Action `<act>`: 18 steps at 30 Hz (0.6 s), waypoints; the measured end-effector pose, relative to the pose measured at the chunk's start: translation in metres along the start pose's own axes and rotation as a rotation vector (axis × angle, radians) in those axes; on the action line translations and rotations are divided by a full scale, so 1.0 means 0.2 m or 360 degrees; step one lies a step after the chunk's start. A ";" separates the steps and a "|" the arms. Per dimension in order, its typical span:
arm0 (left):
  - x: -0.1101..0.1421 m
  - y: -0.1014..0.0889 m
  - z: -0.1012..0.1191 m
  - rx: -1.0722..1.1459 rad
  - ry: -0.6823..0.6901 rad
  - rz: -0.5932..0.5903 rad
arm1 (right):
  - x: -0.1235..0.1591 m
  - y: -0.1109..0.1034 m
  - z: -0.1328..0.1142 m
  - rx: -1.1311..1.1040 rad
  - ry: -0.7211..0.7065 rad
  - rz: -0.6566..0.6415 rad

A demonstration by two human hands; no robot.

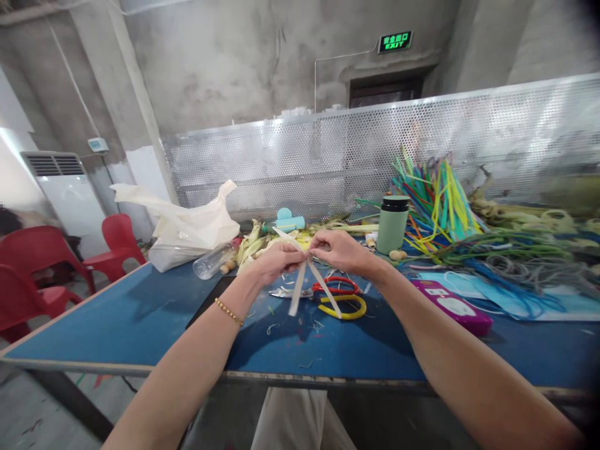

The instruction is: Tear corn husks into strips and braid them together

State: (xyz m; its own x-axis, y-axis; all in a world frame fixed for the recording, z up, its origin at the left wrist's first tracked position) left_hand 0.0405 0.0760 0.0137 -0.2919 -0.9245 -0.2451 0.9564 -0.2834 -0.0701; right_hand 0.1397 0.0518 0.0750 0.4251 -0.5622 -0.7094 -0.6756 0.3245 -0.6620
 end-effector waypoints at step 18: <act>-0.02 -0.06 0.05 0.0326 0.0102 0.0396 | 0.06 0.13 0.13 -0.0818 0.0893 0.0153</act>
State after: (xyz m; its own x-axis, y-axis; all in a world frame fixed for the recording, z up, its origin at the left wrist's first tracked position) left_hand 0.0294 0.0809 0.0259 -0.0423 -0.9558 -0.2909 0.9756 -0.1022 0.1942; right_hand 0.1426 0.0731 0.0440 0.0735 -0.8960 -0.4379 -0.9477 0.0741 -0.3105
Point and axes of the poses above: each hand's wrist, its own x-axis away from the middle knuckle, its own y-axis out of the palm, z = x × y, the point moved 9 cm from there along -x, towards the middle knuckle, and after that the axes turned 11 degrees about z, right-handed, at the moved point
